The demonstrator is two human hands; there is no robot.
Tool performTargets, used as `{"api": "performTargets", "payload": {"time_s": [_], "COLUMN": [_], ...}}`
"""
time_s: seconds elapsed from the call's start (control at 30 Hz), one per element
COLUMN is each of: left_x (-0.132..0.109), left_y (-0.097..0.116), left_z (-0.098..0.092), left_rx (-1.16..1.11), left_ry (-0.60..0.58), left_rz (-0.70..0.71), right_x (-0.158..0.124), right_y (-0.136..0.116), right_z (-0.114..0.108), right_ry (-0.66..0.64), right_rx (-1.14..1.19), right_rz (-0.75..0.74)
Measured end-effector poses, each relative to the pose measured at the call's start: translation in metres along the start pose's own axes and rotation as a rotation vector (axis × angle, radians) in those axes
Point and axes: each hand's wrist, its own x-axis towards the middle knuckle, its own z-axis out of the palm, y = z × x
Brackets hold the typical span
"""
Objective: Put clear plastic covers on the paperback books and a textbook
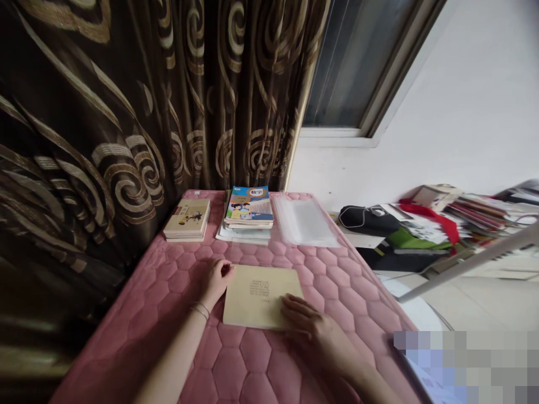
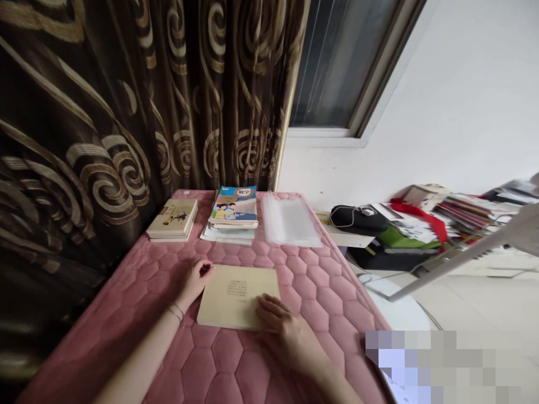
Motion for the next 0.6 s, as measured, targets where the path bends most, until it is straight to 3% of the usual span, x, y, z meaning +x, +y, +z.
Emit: {"api": "performTargets", "payload": {"time_s": [0.33,0.6], "left_x": [-0.001,0.000], "left_y": [-0.005,-0.008], "left_z": [0.002,0.001], "left_rx": [-0.022,-0.044], "left_ry": [-0.005,-0.008], "left_rz": [-0.010,0.023], "right_x": [0.007,0.007], "right_y": [-0.004,-0.004], "right_z": [-0.012,-0.013], "right_ry": [0.012,0.147], "right_rx": [0.004,-0.183], "right_rz": [-0.103,-0.244]}}
